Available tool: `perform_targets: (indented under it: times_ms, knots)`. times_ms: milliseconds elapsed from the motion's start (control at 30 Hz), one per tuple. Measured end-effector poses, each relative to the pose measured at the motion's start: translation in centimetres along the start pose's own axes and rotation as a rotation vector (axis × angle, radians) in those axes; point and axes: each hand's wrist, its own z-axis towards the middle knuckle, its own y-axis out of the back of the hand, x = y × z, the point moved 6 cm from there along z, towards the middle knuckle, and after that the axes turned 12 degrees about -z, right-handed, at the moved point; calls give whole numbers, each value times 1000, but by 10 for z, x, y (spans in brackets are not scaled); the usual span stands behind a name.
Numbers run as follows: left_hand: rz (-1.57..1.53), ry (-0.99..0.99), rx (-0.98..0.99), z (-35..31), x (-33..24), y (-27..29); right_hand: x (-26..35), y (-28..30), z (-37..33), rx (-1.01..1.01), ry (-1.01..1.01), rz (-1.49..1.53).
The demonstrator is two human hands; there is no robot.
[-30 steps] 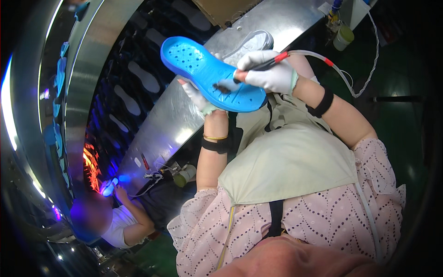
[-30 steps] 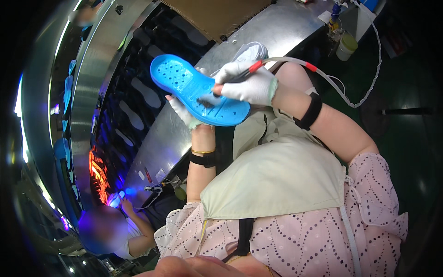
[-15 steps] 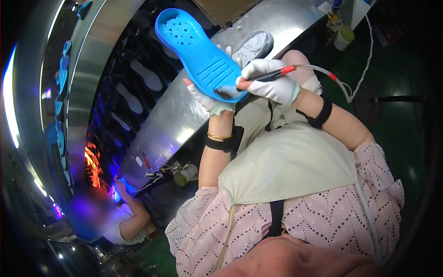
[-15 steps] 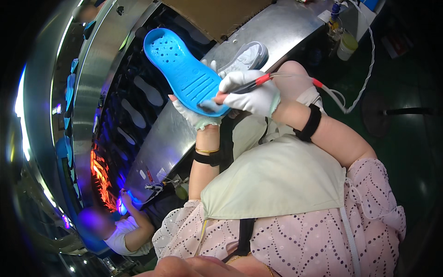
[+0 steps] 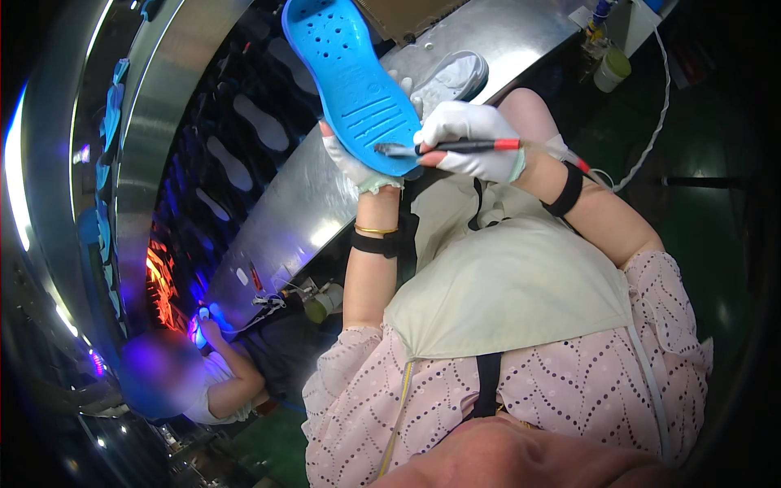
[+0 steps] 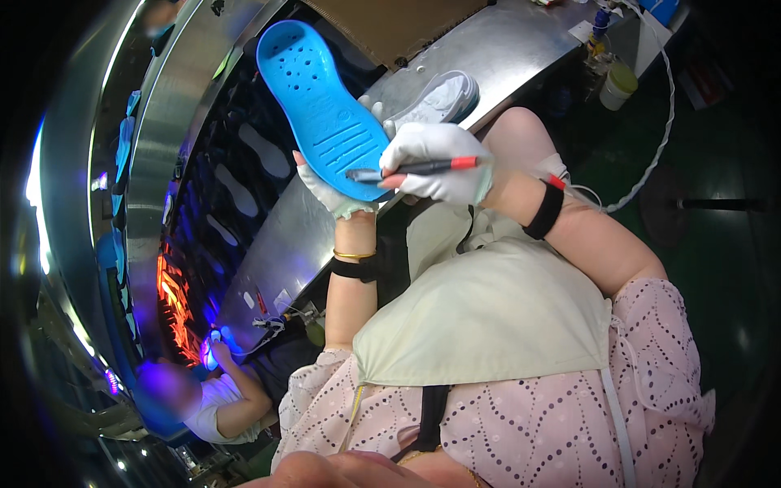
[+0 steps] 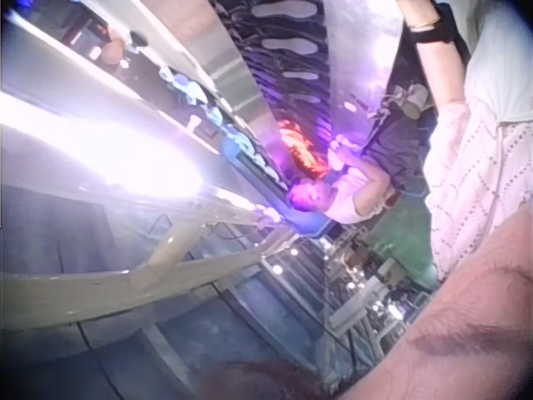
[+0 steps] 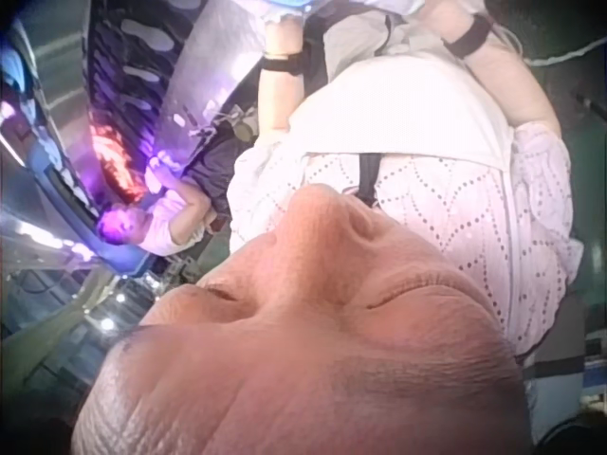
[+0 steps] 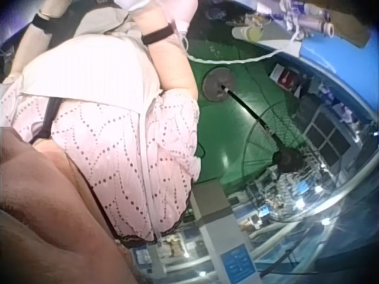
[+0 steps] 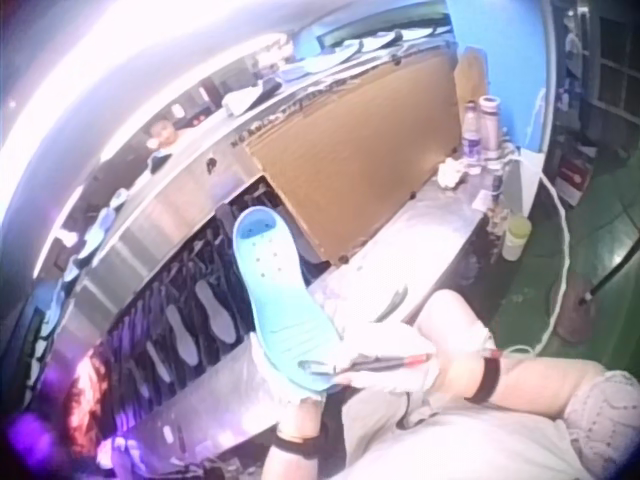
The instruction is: Applying adhesive to shoe soles using a specialized applicator tool.
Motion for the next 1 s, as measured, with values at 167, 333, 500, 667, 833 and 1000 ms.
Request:
perform_targets:
  times_ms: [167, 333, 500, 667, 833, 1000]
  knots:
    - [82, 71, 3, -1, -8, 3, -19, -14, -6, 118, -363, 403]
    - [201, 129, -30, 4, -22, 9, -8, -13, -2, 83, -50, 136]
    - [61, 212, -44, 3, -27, 4, -13, -36, -30, 211, -437, 455]
    - [88, 269, -15, -1, -26, 0, -11, -19, -11, 89, -402, 582]
    - [259, 304, -156, 2, -30, 11, -5, -21, 15, 240, -69, 215]
    - [376, 473, -311, -2, -37, 29, -13, -27, 14, 476, -223, 166]
